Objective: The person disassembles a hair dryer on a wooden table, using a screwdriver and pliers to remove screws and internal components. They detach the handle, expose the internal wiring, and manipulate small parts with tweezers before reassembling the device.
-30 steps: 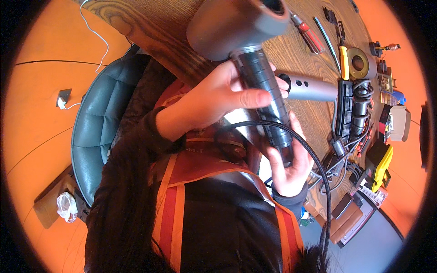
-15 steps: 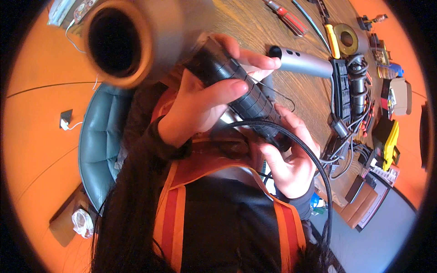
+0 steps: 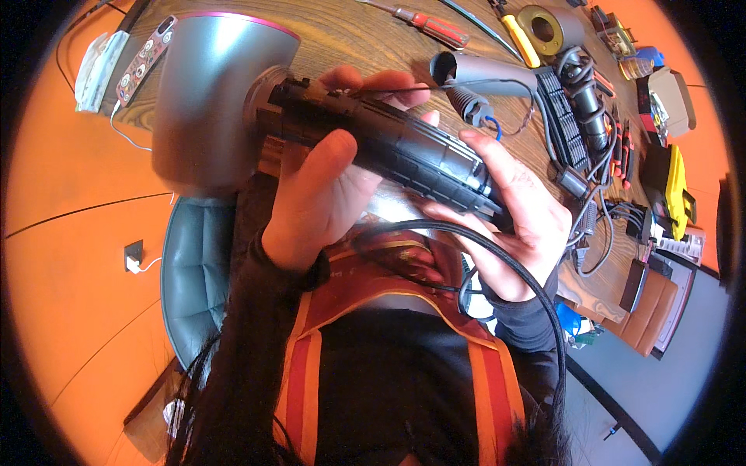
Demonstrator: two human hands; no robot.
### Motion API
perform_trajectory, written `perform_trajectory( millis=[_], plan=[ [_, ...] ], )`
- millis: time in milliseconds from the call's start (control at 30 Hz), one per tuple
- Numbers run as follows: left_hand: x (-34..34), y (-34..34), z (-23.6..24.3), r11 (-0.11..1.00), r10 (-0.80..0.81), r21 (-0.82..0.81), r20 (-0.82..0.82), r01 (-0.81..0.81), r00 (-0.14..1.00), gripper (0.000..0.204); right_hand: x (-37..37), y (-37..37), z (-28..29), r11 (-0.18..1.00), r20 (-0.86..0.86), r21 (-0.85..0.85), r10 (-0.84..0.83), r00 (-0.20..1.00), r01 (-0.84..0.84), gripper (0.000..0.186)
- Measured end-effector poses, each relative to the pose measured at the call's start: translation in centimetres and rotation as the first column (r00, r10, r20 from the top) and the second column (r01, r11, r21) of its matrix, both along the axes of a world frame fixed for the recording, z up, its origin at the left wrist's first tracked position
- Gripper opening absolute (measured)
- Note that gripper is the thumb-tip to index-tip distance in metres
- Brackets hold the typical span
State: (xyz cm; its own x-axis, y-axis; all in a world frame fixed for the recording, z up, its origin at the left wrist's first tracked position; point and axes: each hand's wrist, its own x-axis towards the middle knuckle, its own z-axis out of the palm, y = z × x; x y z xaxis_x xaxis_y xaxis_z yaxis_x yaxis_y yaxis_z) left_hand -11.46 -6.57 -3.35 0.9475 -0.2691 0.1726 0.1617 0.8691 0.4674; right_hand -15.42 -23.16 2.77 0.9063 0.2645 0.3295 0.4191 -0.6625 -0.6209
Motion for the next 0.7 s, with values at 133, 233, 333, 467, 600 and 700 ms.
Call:
perform_trajectory(
  millis=[133, 233, 333, 467, 600, 700],
  plan=[
    [-0.3, -0.4, -0.2, 0.971, 0.018, 0.236, 0.104, -0.042, 0.994, 0.071, -0.2, 0.0, 0.4, 0.998, 0.076, -0.067, 0.015, 0.997, -0.01, 0.052],
    [-0.4, -0.6, -0.4, 0.999, -0.032, 0.007, 0.177, 0.032, 0.984, 0.072, -0.1, -0.3, 0.8, 0.997, 0.04, -0.032, 0.065, 0.997, -0.064, 0.05],
    [-0.8, -0.9, -0.6, 0.993, -0.114, 0.04, 0.228, 0.108, 0.967, 0.069, 0.3, -0.2, 1.0, 0.994, 0.03, 0.033, 0.107, 0.994, -0.107, 0.049],
    [-0.6, -1.0, -0.7, 0.995, -0.024, 0.102, 0.26, -0.002, 0.965, 0.059, -0.5, 0.6, 1.9, 0.963, 0.068, -0.256, -0.075, 0.995, 0.09, 0.05],
    [-0.4, -1.1, -0.8, 0.972, 0.017, 0.211, 0.38, -0.104, 0.925, 0.055, -0.7, 1.0, 1.6, 0.934, 0.292, -0.32, -0.066, 0.954, 0.162, 0.05],
    [-0.4, -0.9, -0.6, 0.97, 0.023, 0.216, 0.385, -0.114, 0.922, 0.053, 0.0, 0.4, 1.1, 0.99, 0.215, -0.137, 0.022, 0.976, 0.008, 0.046]
  ],
)
